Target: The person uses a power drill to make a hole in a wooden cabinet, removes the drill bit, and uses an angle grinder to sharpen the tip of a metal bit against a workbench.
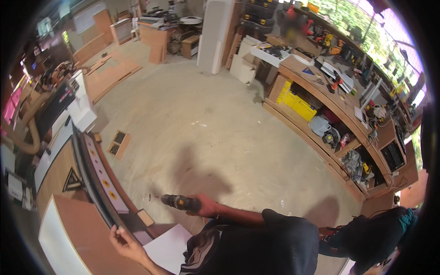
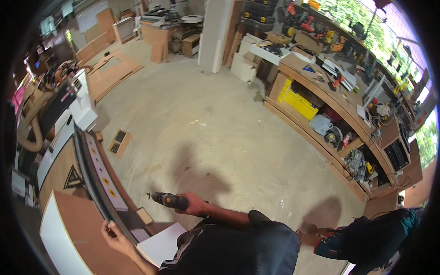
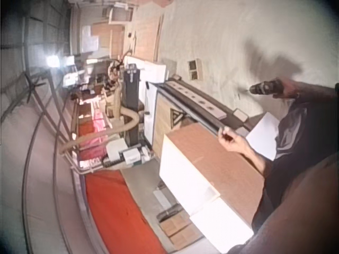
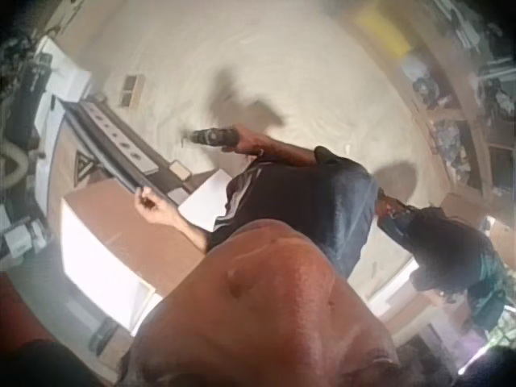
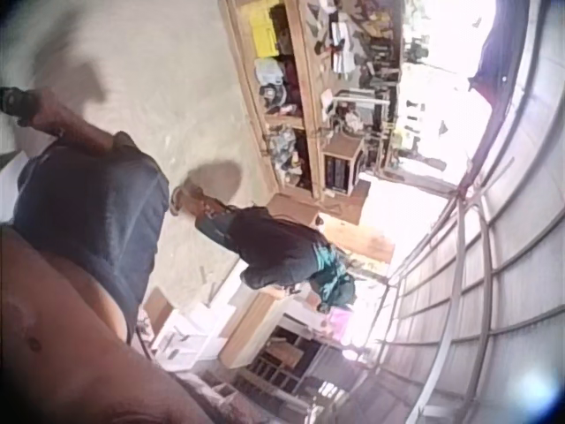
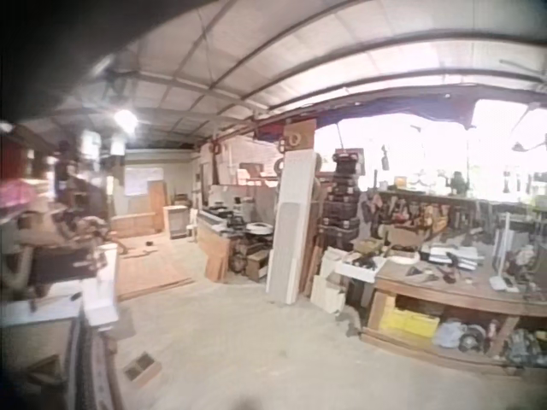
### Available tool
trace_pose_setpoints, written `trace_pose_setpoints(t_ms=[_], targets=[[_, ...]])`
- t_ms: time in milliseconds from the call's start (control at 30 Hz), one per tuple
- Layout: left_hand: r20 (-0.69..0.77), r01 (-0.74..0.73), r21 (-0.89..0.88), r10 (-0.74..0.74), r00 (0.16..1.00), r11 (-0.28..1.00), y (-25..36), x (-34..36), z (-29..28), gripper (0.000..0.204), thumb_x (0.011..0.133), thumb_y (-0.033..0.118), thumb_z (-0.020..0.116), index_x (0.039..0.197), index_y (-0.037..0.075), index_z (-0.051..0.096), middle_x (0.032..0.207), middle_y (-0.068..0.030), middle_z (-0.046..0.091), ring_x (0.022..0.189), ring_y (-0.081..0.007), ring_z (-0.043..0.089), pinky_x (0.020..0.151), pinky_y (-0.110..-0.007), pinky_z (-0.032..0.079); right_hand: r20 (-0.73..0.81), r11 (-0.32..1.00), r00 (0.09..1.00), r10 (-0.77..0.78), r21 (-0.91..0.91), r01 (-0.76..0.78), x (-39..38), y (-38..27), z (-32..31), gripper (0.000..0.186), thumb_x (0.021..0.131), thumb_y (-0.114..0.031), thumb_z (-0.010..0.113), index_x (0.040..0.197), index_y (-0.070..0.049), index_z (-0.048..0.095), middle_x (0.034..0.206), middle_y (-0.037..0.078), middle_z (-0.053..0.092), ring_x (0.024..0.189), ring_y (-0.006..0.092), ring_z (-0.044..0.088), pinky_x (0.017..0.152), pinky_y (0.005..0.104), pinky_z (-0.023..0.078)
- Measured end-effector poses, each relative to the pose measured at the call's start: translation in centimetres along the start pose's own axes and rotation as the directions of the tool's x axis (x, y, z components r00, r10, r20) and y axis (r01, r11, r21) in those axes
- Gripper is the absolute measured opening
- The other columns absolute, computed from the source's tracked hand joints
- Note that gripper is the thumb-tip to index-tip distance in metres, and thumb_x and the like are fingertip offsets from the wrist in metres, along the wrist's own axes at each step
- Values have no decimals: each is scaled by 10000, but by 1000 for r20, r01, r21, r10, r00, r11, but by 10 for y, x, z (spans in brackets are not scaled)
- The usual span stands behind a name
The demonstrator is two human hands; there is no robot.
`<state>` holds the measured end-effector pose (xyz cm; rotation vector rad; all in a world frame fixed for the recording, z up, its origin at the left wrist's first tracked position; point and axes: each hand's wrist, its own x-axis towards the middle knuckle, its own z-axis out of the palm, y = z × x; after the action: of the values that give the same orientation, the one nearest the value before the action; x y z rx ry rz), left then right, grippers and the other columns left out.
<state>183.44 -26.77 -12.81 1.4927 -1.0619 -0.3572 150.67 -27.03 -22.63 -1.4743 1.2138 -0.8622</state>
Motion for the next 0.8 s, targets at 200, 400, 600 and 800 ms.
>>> trace_pose_setpoints(t_ms=[200,400,600,800], targets=[[473,46,113,-94,876,993,-126,-13,150,197,979,32,667,1170,-5,638,896,-79,642,764,-134,619,697,-288,526,-214,985,966,144,-61,-160,-18,6,-89,529,799,-307,852,1250,-84,691,1062,177,767,1002,377,739,896,459,564],[619,-19,713,-617,486,701,-327,-33,170,244,830,148,825,988,16,693,803,-167,705,683,-300,717,634,-418,565,-356,925,916,186,-251,-285,-5,61,-142,637,838,-406,835,1342,-67,642,1142,217,745,1046,407,714,917,477,566],[599,-339,778,-786,149,529,-305,-11,260,160,802,222,757,840,80,693,735,-124,690,659,-303,704,611,-443,531,-627,947,722,293,85,-311,8,92,-223,593,815,-313,894,1284,-17,684,1066,158,775,962,267,748,873,399,576],[994,-950,-79,-54,-100,301,-303,54,515,172,775,295,690,692,145,693,667,-80,675,635,-306,692,587,-467,497,-750,876,467,468,326,-354,60,100,-364,440,824,-252,899,1153,-10,737,916,45,752,829,119,668,780,331,553]])
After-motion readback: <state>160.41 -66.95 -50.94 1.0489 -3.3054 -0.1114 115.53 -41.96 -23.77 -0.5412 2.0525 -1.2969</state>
